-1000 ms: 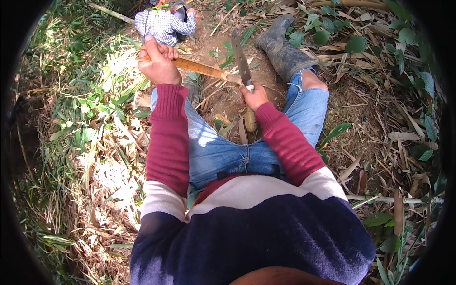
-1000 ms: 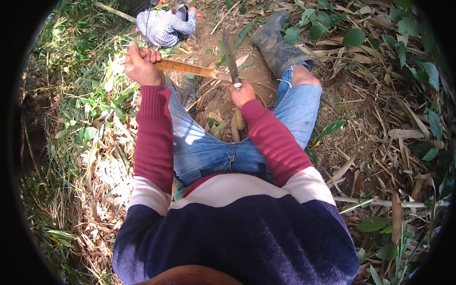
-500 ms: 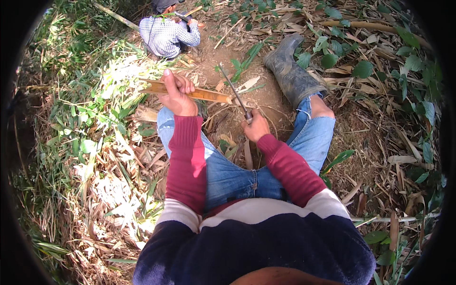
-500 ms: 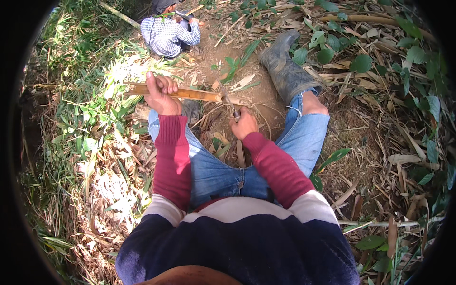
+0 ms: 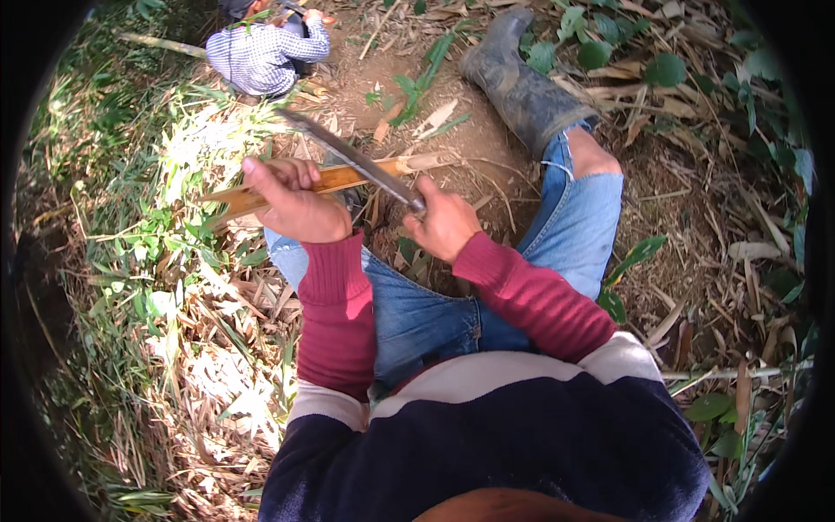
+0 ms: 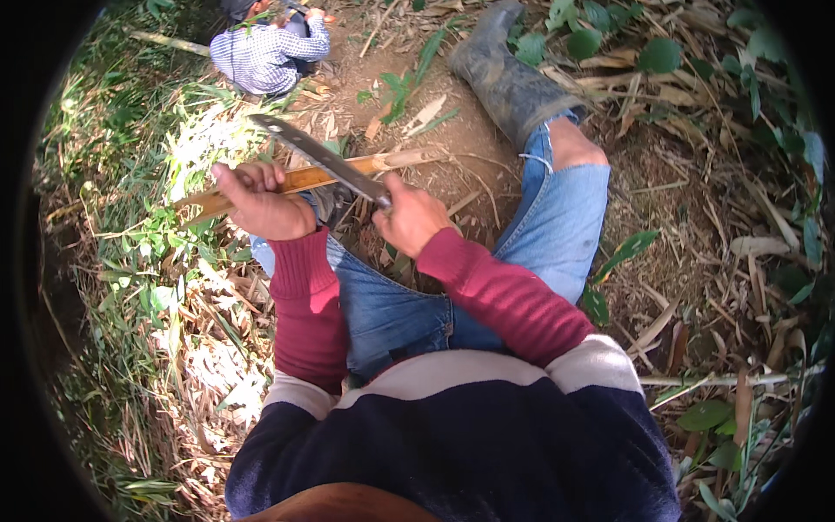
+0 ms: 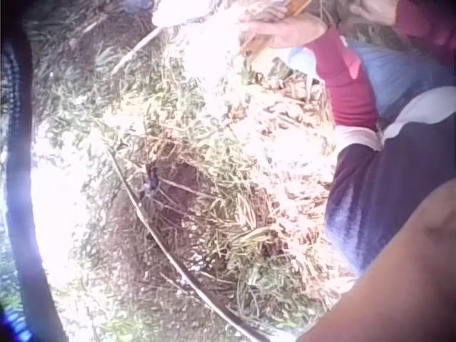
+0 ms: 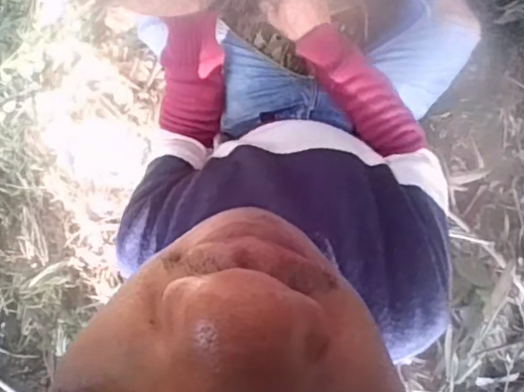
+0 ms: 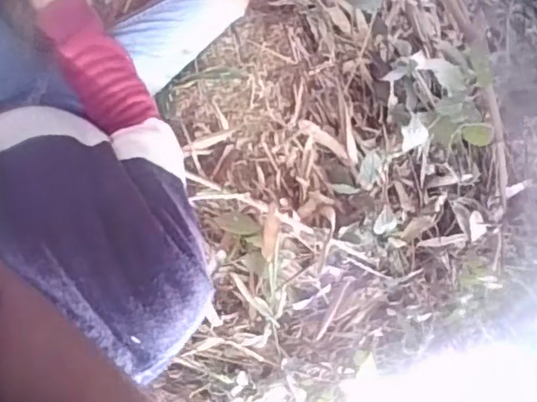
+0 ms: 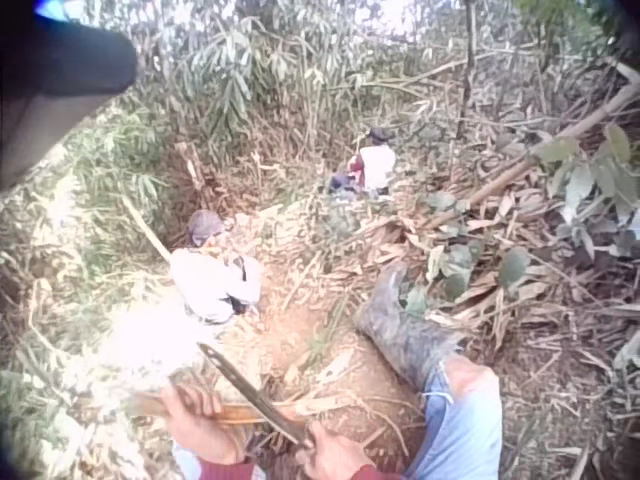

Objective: The person sits on the ground in a bamboo grove and uses a large machete to split a long bamboo stalk. They hold the stalk with their left hand and repeatedly strike it with the machete in their right hand to separate it into thinner strips.

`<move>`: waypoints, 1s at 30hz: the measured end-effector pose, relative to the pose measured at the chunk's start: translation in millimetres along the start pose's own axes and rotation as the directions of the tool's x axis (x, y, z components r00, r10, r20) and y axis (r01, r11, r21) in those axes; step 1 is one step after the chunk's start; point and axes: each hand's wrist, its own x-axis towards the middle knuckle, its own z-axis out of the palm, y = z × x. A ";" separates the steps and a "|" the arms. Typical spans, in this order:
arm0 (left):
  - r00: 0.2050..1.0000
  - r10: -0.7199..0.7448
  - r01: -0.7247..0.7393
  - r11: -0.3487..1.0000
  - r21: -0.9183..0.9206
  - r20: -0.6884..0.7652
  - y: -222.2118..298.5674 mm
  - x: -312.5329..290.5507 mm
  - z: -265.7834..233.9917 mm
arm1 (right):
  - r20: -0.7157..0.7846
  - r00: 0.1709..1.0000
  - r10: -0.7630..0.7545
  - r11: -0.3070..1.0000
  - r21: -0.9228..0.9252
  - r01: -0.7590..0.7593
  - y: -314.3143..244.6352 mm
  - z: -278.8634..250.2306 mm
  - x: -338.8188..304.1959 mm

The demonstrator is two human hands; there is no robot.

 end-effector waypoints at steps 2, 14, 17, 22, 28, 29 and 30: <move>1.000 0.007 -0.007 1.000 -0.028 0.004 0.8 -4.1 -2.9 | -0.007 1.000 -0.013 0.997 0.075 0.013 -6.8 1.7 -2.8; 0.998 0.026 -0.025 1.000 -0.011 0.059 3.6 -8.3 -1.0 | -0.030 1.000 0.005 0.998 0.056 -0.003 4.6 0.0 -12.1; 0.999 0.017 -0.017 1.000 -0.004 -0.034 2.7 0.7 -1.2 | -0.012 0.942 0.336 0.942 -0.004 -0.336 58.5 14.3 9.5; 0.999 0.014 -0.013 0.999 0.041 -0.037 -1.2 1.0 7.2 | 0.049 0.993 0.109 0.991 0.078 -0.113 4.7 4.1 -6.9; 0.993 -0.013 0.018 0.999 0.041 -0.120 -0.8 5.9 -3.5 | -0.021 0.982 0.187 0.982 -0.032 -0.188 34.3 25.5 5.2; 0.991 -0.024 0.028 0.999 0.034 -0.128 -0.9 6.4 -4.3 | -0.074 0.973 0.219 0.971 -0.080 -0.225 49.1 31.0 9.1; 0.994 -0.013 0.017 0.999 0.038 -0.106 -1.6 6.4 -3.0 | -0.030 0.970 0.242 0.969 -0.036 -0.243 41.7 26.2 8.3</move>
